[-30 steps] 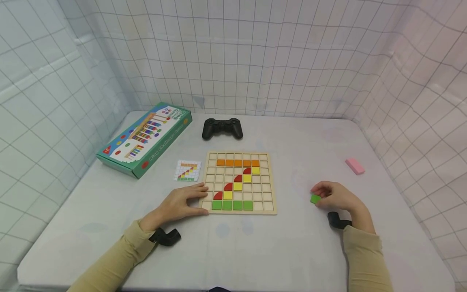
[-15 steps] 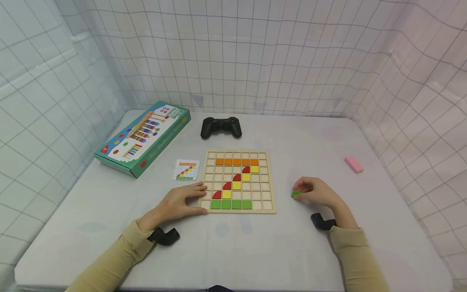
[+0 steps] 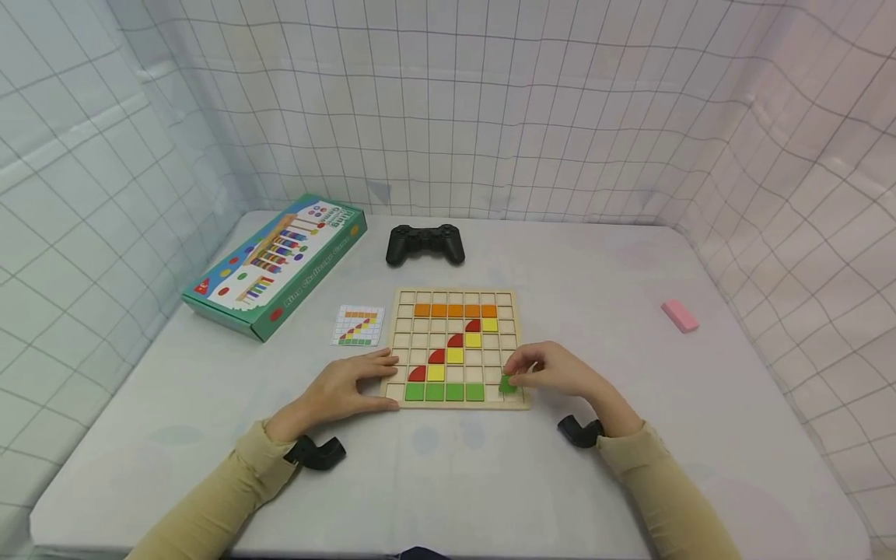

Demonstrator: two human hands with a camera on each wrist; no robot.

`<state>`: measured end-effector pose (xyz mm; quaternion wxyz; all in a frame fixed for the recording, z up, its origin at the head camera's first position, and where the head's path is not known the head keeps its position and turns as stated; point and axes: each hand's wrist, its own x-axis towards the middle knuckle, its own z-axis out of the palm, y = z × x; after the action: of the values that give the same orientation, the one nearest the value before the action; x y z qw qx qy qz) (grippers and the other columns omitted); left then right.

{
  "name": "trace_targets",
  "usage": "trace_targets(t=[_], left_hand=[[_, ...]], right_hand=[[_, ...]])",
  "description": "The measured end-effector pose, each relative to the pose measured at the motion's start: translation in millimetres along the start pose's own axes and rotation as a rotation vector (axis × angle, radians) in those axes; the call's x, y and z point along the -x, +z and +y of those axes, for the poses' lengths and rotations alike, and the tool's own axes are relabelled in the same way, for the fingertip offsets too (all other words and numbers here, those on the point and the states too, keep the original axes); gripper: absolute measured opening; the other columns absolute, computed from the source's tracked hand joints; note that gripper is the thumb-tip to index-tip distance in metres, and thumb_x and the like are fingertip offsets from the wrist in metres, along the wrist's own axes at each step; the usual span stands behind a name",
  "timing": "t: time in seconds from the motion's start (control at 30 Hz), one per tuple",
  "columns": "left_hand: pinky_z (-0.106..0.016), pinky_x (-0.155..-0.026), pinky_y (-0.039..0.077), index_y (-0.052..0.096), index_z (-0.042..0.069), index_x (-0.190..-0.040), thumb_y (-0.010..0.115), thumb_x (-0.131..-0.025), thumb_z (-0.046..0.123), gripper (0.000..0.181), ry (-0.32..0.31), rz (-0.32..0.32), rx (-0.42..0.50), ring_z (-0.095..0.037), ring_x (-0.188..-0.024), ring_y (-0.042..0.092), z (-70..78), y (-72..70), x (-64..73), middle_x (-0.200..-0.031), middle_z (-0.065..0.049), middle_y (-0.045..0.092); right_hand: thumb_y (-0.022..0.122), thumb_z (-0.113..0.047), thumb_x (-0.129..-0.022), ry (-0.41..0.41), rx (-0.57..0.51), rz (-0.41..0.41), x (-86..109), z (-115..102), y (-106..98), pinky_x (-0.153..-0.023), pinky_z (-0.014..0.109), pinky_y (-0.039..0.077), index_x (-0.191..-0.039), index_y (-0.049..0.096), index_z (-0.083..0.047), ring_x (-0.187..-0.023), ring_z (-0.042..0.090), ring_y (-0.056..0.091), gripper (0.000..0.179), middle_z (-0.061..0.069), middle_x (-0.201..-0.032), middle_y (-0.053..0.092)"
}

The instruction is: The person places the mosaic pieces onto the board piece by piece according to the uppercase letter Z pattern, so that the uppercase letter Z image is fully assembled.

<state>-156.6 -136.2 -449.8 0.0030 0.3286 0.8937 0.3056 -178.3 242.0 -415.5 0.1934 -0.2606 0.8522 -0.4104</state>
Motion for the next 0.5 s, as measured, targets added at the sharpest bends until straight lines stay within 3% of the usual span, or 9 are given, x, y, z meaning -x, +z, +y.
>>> trace_targets(t=[0.2,0.5], left_hand=[[-0.037,-0.105,0.038,0.066,0.006,-0.120,0.071,-0.074,0.057,0.069,0.002,0.006,0.001,-0.017,-0.128,0.044,-0.6,1.9,0.6,-0.130,-0.002,0.057],[-0.037,-0.104,0.038,0.066,0.006,-0.120,0.071,-0.074,0.057,0.068,0.014,0.014,-0.010,-0.017,-0.128,0.044,0.3,2.4,1.0,-0.130,-0.002,0.057]], right_hand=[[0.069,-0.021,-0.087,-0.016,0.017,-0.070,-13.1,-5,7,-0.071,0.026,0.048,-0.094,0.070,-0.015,-0.079,0.014,0.056,0.010,-0.005,-0.089,0.066],[0.071,-0.014,-0.083,-0.020,0.092,-0.109,-20.8,-9,13,-0.062,0.024,0.049,-0.086,0.072,-0.013,-0.069,0.010,0.057,0.003,-0.007,-0.078,0.064]])
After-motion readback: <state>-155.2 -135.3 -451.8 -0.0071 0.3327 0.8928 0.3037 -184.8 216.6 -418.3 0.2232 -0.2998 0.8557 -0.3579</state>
